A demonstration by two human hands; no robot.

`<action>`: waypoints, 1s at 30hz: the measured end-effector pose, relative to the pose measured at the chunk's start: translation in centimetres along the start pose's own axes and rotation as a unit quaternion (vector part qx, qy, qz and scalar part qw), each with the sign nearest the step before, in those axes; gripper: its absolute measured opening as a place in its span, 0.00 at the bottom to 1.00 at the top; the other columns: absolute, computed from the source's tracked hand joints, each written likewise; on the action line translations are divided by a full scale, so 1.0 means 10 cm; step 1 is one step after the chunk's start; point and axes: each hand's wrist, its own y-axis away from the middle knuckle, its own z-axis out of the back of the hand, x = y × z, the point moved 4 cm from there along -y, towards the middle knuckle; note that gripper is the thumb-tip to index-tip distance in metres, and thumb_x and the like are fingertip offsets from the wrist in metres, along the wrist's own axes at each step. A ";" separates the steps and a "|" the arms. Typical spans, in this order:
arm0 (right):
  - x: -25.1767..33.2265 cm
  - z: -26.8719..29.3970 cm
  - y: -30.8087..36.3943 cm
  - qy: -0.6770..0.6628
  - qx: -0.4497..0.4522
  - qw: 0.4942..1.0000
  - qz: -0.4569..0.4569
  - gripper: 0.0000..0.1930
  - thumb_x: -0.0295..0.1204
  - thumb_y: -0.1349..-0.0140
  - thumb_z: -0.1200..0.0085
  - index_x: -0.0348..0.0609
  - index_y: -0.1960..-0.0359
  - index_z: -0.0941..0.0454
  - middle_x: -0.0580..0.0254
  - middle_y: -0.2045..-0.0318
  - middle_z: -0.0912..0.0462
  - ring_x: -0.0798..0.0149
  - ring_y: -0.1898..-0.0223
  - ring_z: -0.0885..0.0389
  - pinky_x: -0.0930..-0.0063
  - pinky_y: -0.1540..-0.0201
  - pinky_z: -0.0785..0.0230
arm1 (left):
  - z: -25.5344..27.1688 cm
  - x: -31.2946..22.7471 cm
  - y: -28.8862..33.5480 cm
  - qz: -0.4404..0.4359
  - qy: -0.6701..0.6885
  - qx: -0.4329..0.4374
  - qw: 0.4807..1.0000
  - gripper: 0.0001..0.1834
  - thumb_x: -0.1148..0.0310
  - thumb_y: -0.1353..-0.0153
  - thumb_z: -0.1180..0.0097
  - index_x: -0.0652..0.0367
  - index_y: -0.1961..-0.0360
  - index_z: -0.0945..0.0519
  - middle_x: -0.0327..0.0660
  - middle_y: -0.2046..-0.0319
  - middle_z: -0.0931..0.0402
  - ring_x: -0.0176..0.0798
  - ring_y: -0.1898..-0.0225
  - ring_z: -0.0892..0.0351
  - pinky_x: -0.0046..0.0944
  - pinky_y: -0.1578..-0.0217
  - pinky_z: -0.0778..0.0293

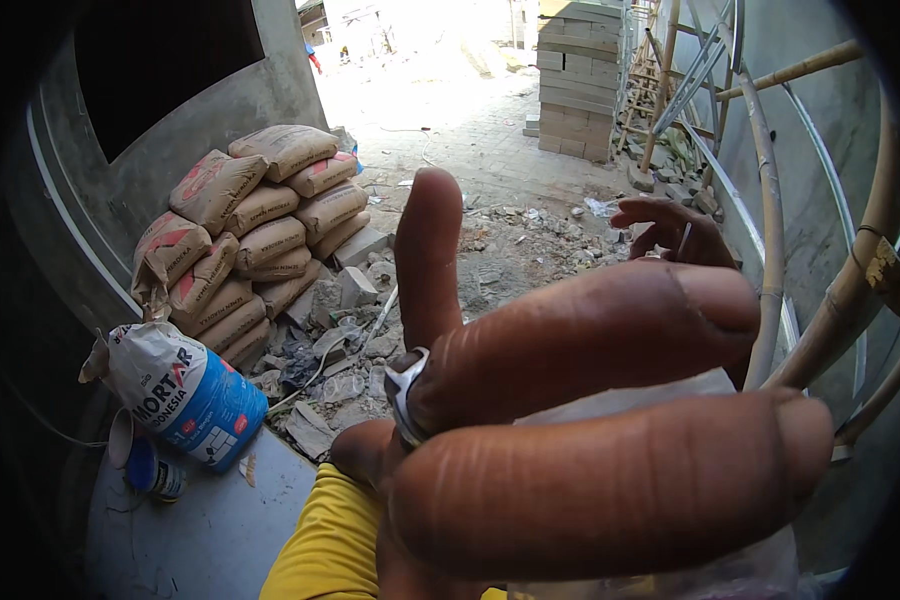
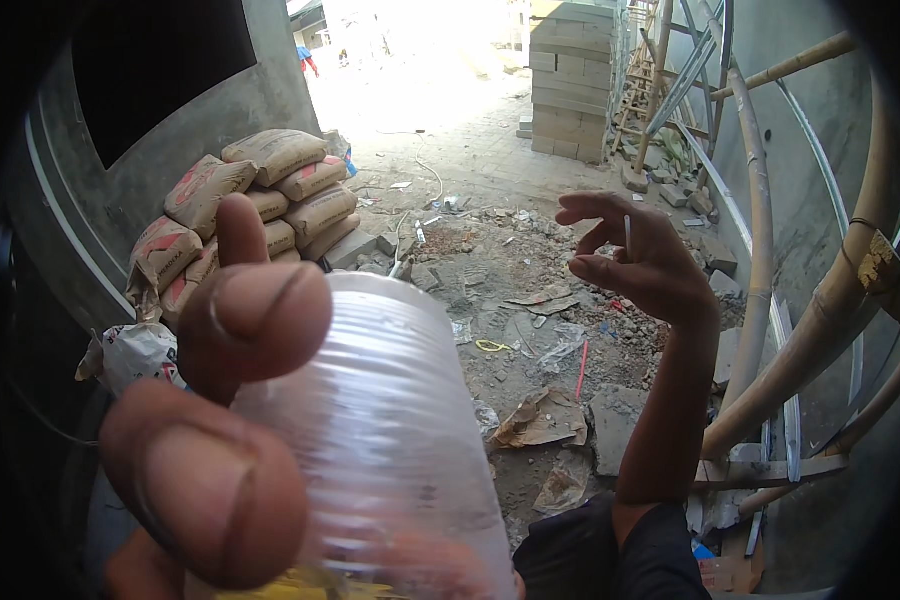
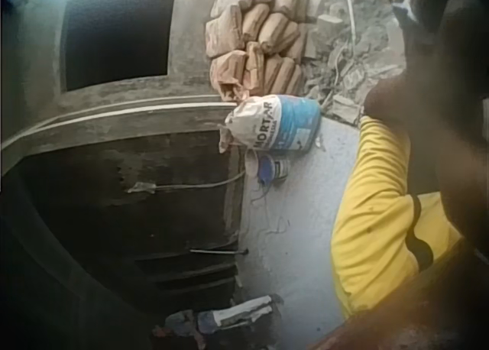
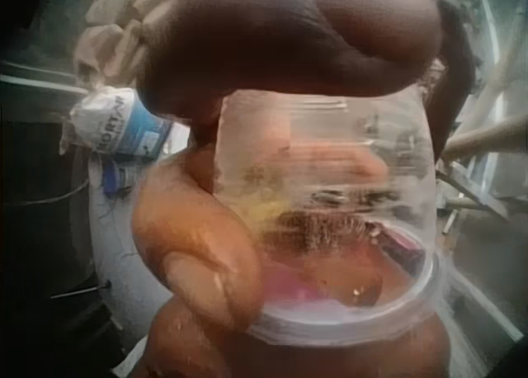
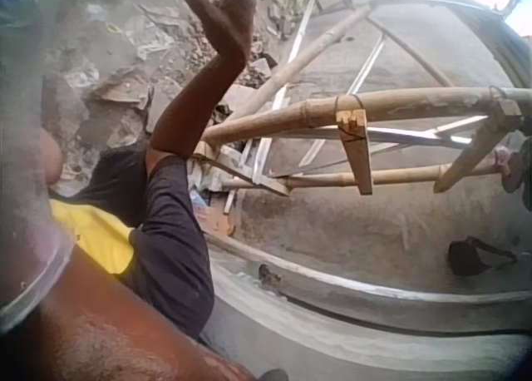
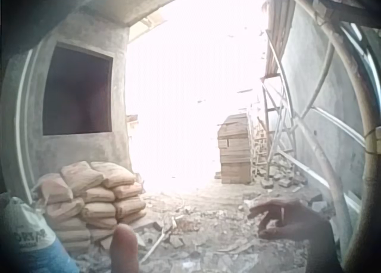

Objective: The person handles a plastic cup and then opens multiple small red-and-gold packets by hand.

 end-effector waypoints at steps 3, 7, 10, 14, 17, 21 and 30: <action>0.02 0.01 0.02 -0.012 0.004 1.000 0.009 0.32 0.33 0.44 0.29 0.35 0.39 0.27 0.53 0.49 0.18 0.69 0.61 0.19 0.72 0.54 0.23 | 0.07 -0.02 0.00 0.011 0.010 -0.003 1.000 0.41 0.51 0.44 0.36 0.65 0.36 0.34 0.55 0.49 0.23 0.53 0.46 0.21 0.52 0.40 0.32; 0.00 0.04 0.03 -0.017 0.005 1.000 -0.002 0.33 0.35 0.44 0.30 0.34 0.39 0.28 0.53 0.50 0.18 0.68 0.59 0.19 0.71 0.53 0.23 | 0.10 -0.01 0.01 0.035 0.041 -0.008 0.999 0.39 0.51 0.43 0.37 0.65 0.36 0.33 0.55 0.50 0.22 0.53 0.46 0.20 0.51 0.41 0.30; -0.04 0.11 0.06 0.008 0.008 1.000 -0.020 0.33 0.36 0.43 0.30 0.34 0.39 0.28 0.52 0.51 0.18 0.68 0.59 0.19 0.70 0.52 0.23 | 0.15 0.09 0.05 0.075 0.086 -0.025 0.993 0.38 0.51 0.42 0.38 0.64 0.37 0.33 0.55 0.50 0.22 0.53 0.47 0.20 0.50 0.42 0.28; -0.18 0.27 0.16 -0.014 -0.009 0.998 -0.052 0.33 0.36 0.42 0.31 0.34 0.38 0.29 0.53 0.51 0.18 0.68 0.58 0.18 0.71 0.51 0.23 | 0.34 0.63 0.07 0.199 0.110 -0.031 0.973 0.37 0.51 0.41 0.40 0.64 0.37 0.32 0.55 0.51 0.21 0.53 0.47 0.19 0.49 0.43 0.26; -0.28 0.38 0.21 0.128 -0.057 0.988 -0.058 0.30 0.36 0.38 0.35 0.31 0.39 0.29 0.48 0.55 0.18 0.63 0.57 0.17 0.70 0.53 0.22 | 0.49 1.62 0.17 0.362 -0.157 0.184 0.900 0.49 0.50 0.54 0.23 0.66 0.36 0.33 0.53 0.52 0.20 0.52 0.48 0.19 0.46 0.46 0.25; -0.34 0.39 0.25 0.329 -0.084 0.932 -0.128 0.24 0.34 0.36 0.37 0.32 0.43 0.26 0.48 0.57 0.18 0.61 0.59 0.17 0.70 0.53 0.24 | 0.51 2.99 1.20 0.592 -0.443 0.424 0.523 0.42 0.41 0.62 0.24 0.61 0.51 0.16 0.48 0.49 0.17 0.51 0.51 0.16 0.44 0.51 0.22; -0.41 0.37 0.23 0.351 -0.062 0.918 -0.173 0.11 0.32 0.41 0.37 0.36 0.62 0.15 0.54 0.71 0.14 0.64 0.66 0.16 0.66 0.61 0.25 | 0.58 3.38 1.17 0.447 -0.177 0.227 0.847 0.50 0.43 0.53 0.25 0.63 0.37 0.30 0.51 0.51 0.19 0.46 0.48 0.19 0.45 0.47 0.23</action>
